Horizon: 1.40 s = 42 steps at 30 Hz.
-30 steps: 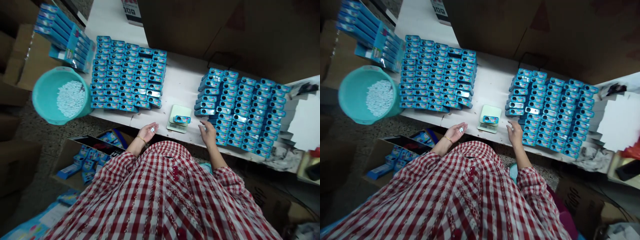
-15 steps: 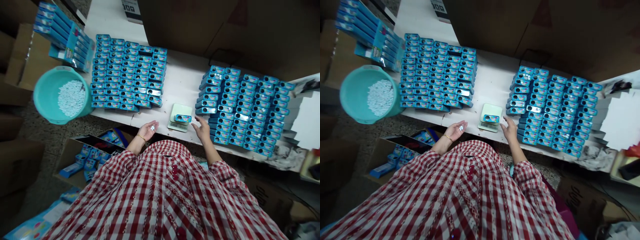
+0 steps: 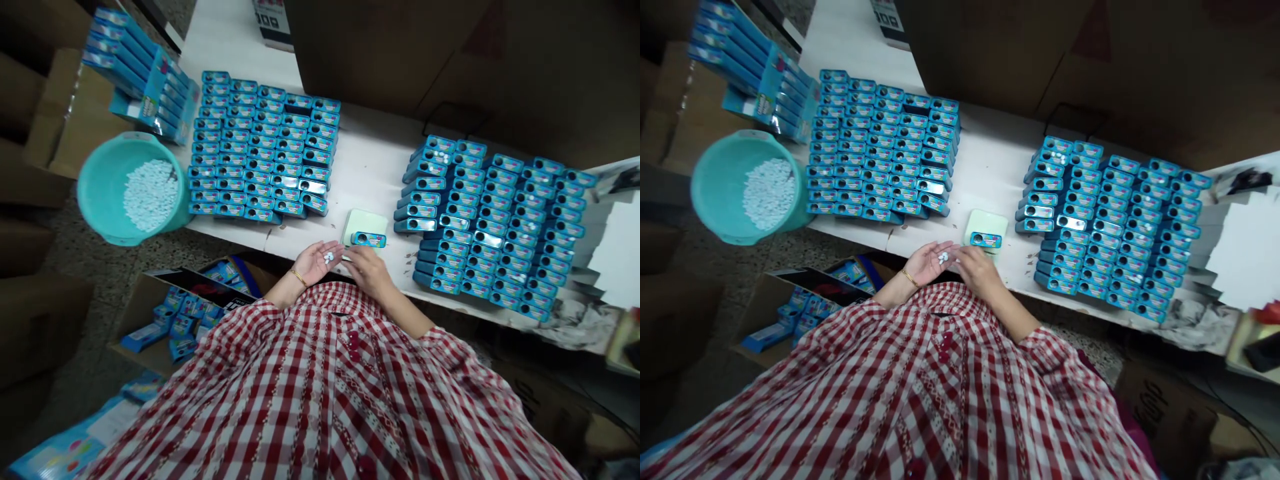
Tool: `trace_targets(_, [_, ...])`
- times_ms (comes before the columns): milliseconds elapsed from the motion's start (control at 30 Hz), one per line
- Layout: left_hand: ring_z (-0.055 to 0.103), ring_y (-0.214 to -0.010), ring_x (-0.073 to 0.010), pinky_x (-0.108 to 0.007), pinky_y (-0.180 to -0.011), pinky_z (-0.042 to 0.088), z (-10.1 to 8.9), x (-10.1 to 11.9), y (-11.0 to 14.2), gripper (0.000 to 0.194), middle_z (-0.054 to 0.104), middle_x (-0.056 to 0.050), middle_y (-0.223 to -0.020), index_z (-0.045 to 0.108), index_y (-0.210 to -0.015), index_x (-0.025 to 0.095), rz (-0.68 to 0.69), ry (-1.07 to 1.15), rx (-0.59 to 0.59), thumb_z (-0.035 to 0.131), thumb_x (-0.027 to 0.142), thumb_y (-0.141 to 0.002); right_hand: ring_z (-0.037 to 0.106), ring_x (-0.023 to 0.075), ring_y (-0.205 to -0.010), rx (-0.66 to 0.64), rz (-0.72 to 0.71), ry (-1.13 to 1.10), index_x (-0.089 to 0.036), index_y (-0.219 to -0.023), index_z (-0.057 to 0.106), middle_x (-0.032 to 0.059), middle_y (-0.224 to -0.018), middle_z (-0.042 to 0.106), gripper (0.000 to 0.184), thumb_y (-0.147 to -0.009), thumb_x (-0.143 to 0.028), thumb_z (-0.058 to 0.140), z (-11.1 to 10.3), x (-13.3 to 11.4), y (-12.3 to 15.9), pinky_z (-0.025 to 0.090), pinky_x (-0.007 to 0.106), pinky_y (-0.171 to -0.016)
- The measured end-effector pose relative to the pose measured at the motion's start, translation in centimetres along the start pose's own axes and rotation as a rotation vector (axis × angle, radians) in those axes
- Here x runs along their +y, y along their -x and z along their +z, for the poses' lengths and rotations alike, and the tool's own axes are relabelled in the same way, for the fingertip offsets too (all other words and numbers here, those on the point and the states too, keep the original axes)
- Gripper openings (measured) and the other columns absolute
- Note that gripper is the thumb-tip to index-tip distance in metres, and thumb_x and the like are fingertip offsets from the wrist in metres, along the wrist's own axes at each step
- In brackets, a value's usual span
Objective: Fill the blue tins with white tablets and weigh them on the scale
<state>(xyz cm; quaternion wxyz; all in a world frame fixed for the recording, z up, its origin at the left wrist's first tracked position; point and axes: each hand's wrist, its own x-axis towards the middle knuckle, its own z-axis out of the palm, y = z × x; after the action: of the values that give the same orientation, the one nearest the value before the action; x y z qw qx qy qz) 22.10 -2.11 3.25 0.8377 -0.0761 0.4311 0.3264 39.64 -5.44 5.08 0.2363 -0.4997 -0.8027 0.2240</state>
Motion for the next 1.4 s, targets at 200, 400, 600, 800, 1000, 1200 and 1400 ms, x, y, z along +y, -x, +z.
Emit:
trace_targets(200, [0.062, -0.075, -0.0137, -0.029, -0.081, 0.046, 0.9, -1.4, 0.0, 0.035, 0.069, -0.010, -0.082, 0.061, -0.103, 0.005, -0.076, -0.016, -0.025, 0.034, 0.023, -0.090, 0.052, 0.0193, -0.084, -0.205, -0.035, 0.115, -0.016, -0.101, 0.061, 0.0106, -0.094, 0.060, 0.025, -0.089, -0.019, 0.039, 2.9, -0.6, -0.5, 0.048, 0.033, -0.075])
trace_targets(400, [0.062, -0.093, -0.0203, -0.034, -0.089, 0.043, 0.9, -1.5, -0.3, 0.033, 0.068, -0.015, -0.092, 0.061, -0.101, 0.006, -0.094, -0.005, -0.035, 0.037, 0.023, -0.088, 0.056, 0.0176, -0.086, 0.041, 0.077, -0.001, -0.015, -0.090, 0.061, 0.0093, -0.086, 0.061, 0.020, -0.088, -0.021, 0.042, 0.5, 2.4, -0.6, 0.048, 0.030, -0.079])
trace_targets(600, [0.058, -0.104, -0.0234, -0.036, -0.091, 0.043, 0.6, -0.7, -0.4, 0.030, 0.066, -0.017, -0.101, 0.061, -0.099, 0.006, -0.045, -0.018, -0.001, 0.039, 0.023, -0.086, 0.060, 0.0166, -0.085, 0.098, 0.203, -0.077, -0.019, -0.092, 0.063, 0.0068, -0.090, 0.065, 0.018, -0.085, -0.023, 0.047, -0.6, 4.7, -1.5, 0.050, 0.030, -0.077])
trace_targets(800, [0.059, -0.102, -0.0218, -0.035, -0.090, 0.044, -1.8, 0.3, 0.3, 0.030, 0.067, -0.015, -0.098, 0.060, -0.103, 0.007, 0.040, 0.009, 0.067, 0.039, 0.021, -0.085, 0.062, 0.0158, -0.079, 0.400, 0.398, -0.216, -0.019, -0.086, 0.066, 0.0047, -0.086, 0.067, 0.016, -0.081, -0.028, 0.054, -1.9, 6.6, 0.7, 0.051, 0.030, -0.072])
trace_targets(1000, [0.059, -0.103, -0.0213, -0.033, -0.088, 0.046, -3.4, 1.2, 0.6, 0.030, 0.066, -0.015, -0.101, 0.059, -0.104, 0.007, 0.095, 0.010, 0.132, 0.040, 0.014, -0.080, 0.061, 0.0150, -0.072, 0.479, 0.577, -0.234, -0.019, -0.088, 0.066, 0.0044, -0.084, 0.067, 0.020, -0.079, -0.032, 0.054, -2.8, 8.3, 2.8, 0.051, 0.030, -0.066])
trace_targets(1200, [0.058, -0.105, -0.0216, -0.035, -0.090, 0.045, -2.9, 0.8, 0.8, 0.036, 0.065, -0.015, -0.104, 0.056, -0.109, 0.009, 0.082, -0.008, 0.092, 0.041, 0.009, -0.076, 0.060, 0.0162, -0.075, 0.460, 0.495, -0.121, -0.020, -0.085, 0.066, 0.0048, -0.083, 0.066, 0.018, -0.081, -0.030, 0.052, -3.0, 7.0, 2.6, 0.050, 0.031, -0.067])
trace_targets(1400, [0.059, -0.101, -0.0209, -0.035, -0.090, 0.044, -0.7, -0.6, 1.0, 0.030, 0.066, -0.015, -0.101, 0.060, -0.101, 0.007, -0.010, -0.026, -0.023, 0.038, 0.015, -0.084, 0.058, 0.0170, -0.087, 0.112, 0.136, -0.158, -0.021, -0.097, 0.064, 0.0066, -0.091, 0.065, 0.022, -0.087, -0.024, 0.044, 0.0, 0.9, 0.9, 0.050, 0.033, -0.078])
